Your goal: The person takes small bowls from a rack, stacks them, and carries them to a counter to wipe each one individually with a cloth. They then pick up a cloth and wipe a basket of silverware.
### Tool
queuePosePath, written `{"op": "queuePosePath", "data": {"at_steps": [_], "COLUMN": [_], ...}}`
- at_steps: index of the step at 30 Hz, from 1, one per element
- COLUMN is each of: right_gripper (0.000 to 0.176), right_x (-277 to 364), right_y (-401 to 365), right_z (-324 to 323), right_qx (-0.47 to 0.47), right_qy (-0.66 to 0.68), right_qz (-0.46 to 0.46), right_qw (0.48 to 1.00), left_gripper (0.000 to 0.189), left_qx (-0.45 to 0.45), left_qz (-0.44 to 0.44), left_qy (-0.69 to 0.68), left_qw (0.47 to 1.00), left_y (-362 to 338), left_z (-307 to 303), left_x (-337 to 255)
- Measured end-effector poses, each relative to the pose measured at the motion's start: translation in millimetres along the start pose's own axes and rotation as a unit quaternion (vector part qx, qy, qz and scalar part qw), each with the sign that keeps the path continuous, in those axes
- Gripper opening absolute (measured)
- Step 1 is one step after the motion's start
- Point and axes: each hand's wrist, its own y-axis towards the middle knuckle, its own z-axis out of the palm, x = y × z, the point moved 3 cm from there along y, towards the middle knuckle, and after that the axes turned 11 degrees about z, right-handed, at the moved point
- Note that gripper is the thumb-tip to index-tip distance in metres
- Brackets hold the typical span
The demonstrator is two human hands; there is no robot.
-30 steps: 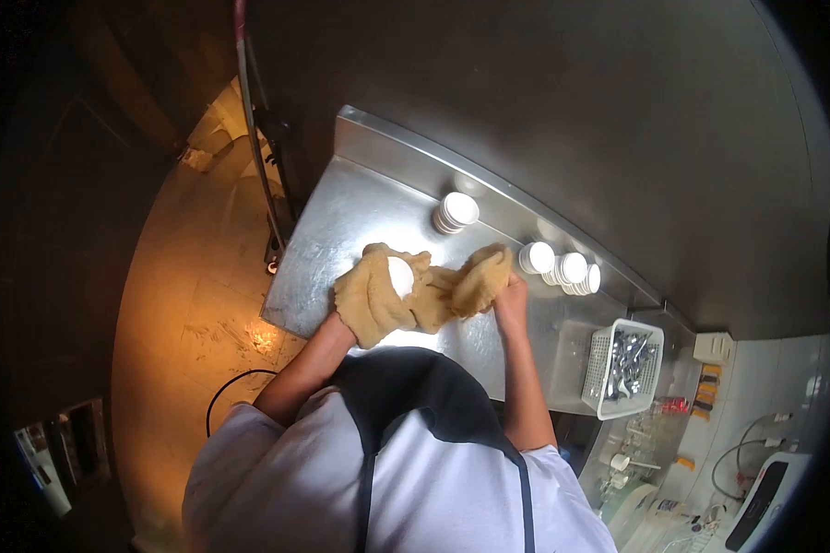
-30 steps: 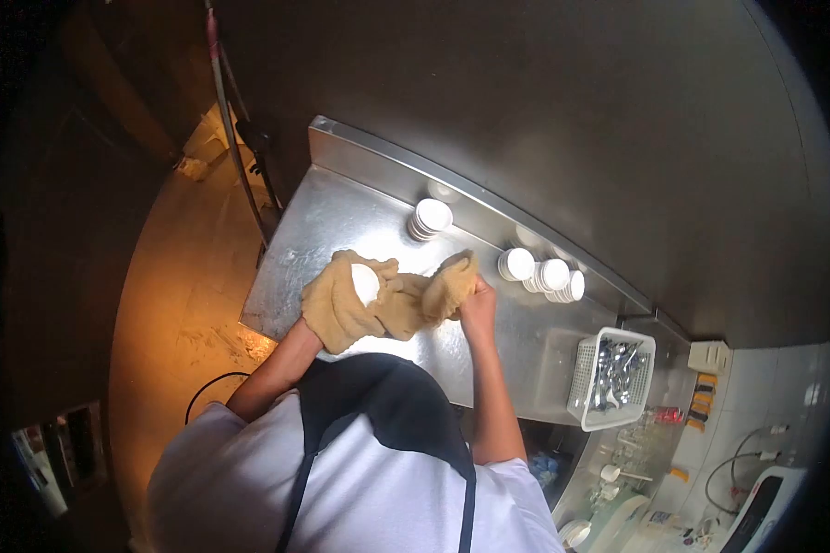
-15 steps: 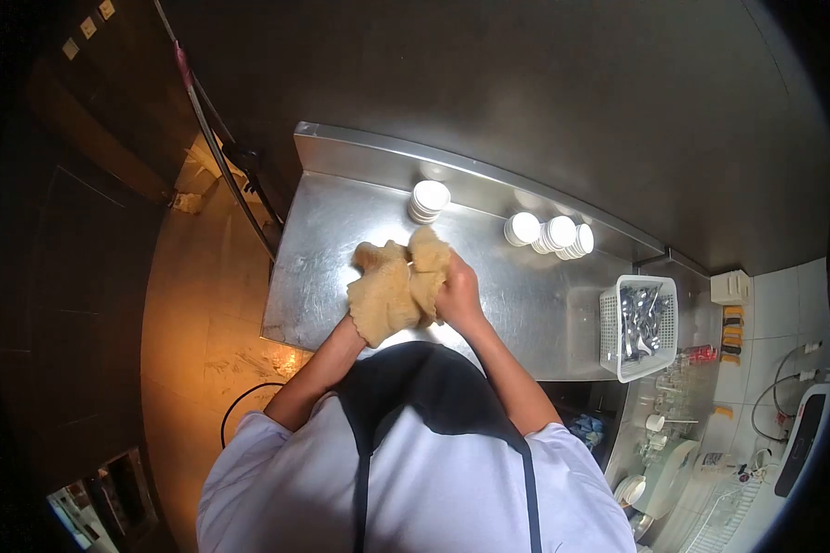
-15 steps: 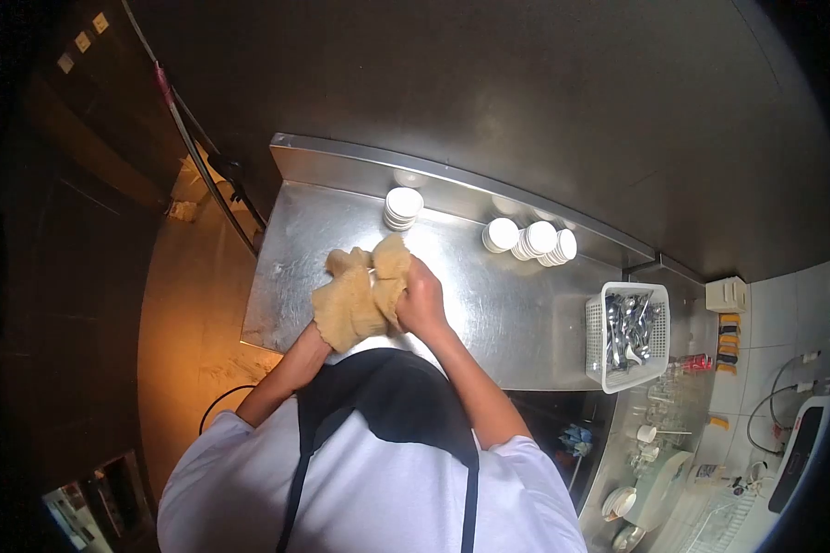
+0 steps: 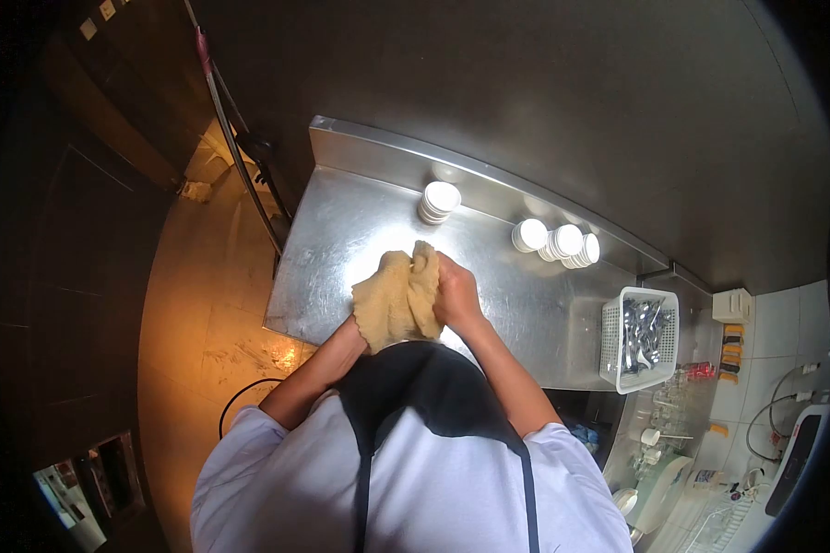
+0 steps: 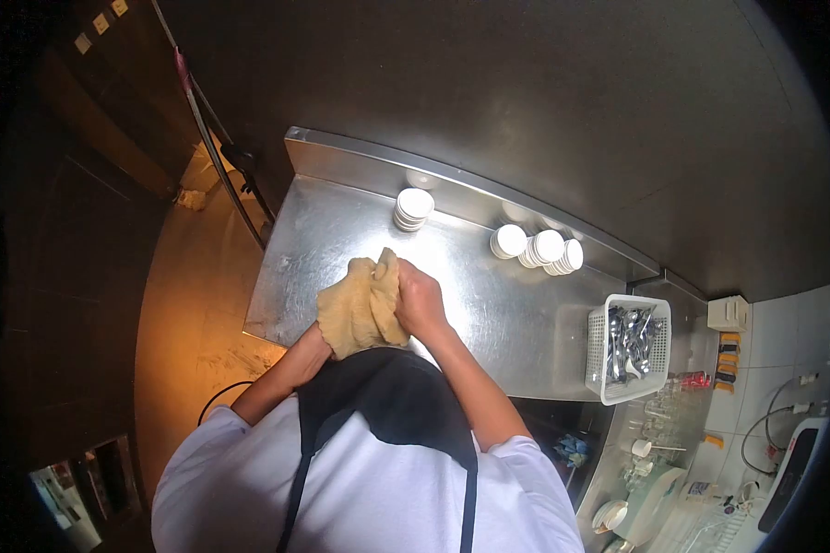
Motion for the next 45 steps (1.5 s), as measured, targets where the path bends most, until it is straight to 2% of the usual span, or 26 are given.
{"op": "queuePosePath", "data": {"at_steps": [2,5,7,9,11,14,17,20,21,22,23,26,29,31,33,34,36,38,41,43,45], "right_gripper": [0.042,0.033,0.033,0.035,0.041,0.031,0.030,0.029,0.027,0.025,0.023,0.021,0.027,0.028,0.030,0.030,0.032,0.031,0.029,0.033,0.037], "right_x": [-1.0,-13.4,-17.6,-14.3,-6.7,20.7,-8.4,-10.0,-12.4,-16.8,-22.3,-86.6,-106.0,-120.7,-121.2,-116.0,-107.2,-116.6,-100.1,-73.0,-39.7], "right_y": [3.8,-0.3,0.0,-1.1,-4.5,2.3,4.5,3.7,3.1,2.2,1.8,8.8,33.0,57.9,78.3,86.1,90.3,81.1,48.1,28.4,14.8], "right_z": [0.8,12.3,15.0,16.9,14.6,0.0,15.9,17.5,17.6,17.7,18.3,44.1,29.3,17.6,12.3,8.4,3.7,6.9,7.6,5.6,4.0], "right_qx": [0.015,-0.018,-0.029,-0.032,-0.029,-0.033,-0.043,-0.060,-0.059,-0.057,-0.055,-0.108,-0.092,-0.092,-0.107,-0.121,-0.113,-0.079,-0.015,0.030,0.072], "right_qy": [-0.039,-0.055,-0.005,0.045,0.092,0.024,-0.068,-0.123,-0.122,-0.122,-0.122,0.148,0.320,0.335,0.366,0.389,0.428,0.393,0.377,0.398,0.300], "right_qz": [0.030,0.064,0.090,0.087,0.057,0.037,0.022,0.066,0.077,0.088,0.097,0.148,0.313,0.334,0.346,0.348,0.355,0.340,0.290,0.266,0.204], "right_qw": [0.999,0.996,0.995,0.995,0.994,0.998,0.997,0.988,0.988,0.987,0.986,0.972,0.890,0.876,0.857,0.845,0.824,0.850,0.880,0.877,0.929], "left_gripper": [0.028,0.022,0.020,0.019,0.022,0.022,0.025,0.029,0.030,0.032,0.035,0.033,0.026,0.026,0.025,0.024,0.023,0.023,0.021,0.025,0.029], "left_qx": [-0.038,-0.043,-0.008,0.021,0.050,0.006,0.016,-0.074,-0.066,-0.053,-0.036,-0.002,-0.092,-0.130,-0.126,-0.102,-0.074,-0.064,-0.015,-0.026,-0.035], "left_qz": [0.084,0.118,0.255,0.300,0.262,0.176,0.073,0.130,0.260,0.369,0.446,0.323,0.384,0.343,0.334,0.344,0.344,0.325,0.377,0.312,0.295], "left_qy": [0.043,0.182,0.412,0.451,0.312,0.154,-0.020,0.025,0.280,0.509,0.694,0.748,0.734,0.718,0.726,0.742,0.736,0.686,0.702,0.716,0.702], "left_qw": [0.995,0.975,0.875,0.840,0.912,0.972,0.997,0.988,0.922,0.776,0.564,0.580,0.552,0.591,0.588,0.566,0.579,0.648,0.604,0.624,0.647], "left_y": [4.9,-10.0,0.2,9.3,16.2,-3.0,-0.2,3.1,0.5,-4.5,-9.9,-30.1,-22.5,-39.7,-40.7,-31.3,-22.3,-15.2,-30.1,-29.4,-29.9], "left_z": [-8.6,11.8,-6.2,-20.6,-30.3,-5.7,-11.6,-3.0,-0.8,4.7,13.3,64.5,44.0,65.9,67.7,55.8,47.3,40.0,58.4,56.7,53.3], "left_x": [5.9,-21.6,-23.7,-16.5,-5.6,-4.8,-5.3,-16.2,-26.8,-34.2,-36.7,-72.6,-67.6,-71.3,-71.4,-66.1,-65.0,-65.7,-86.0,-84.1,-76.5]}}
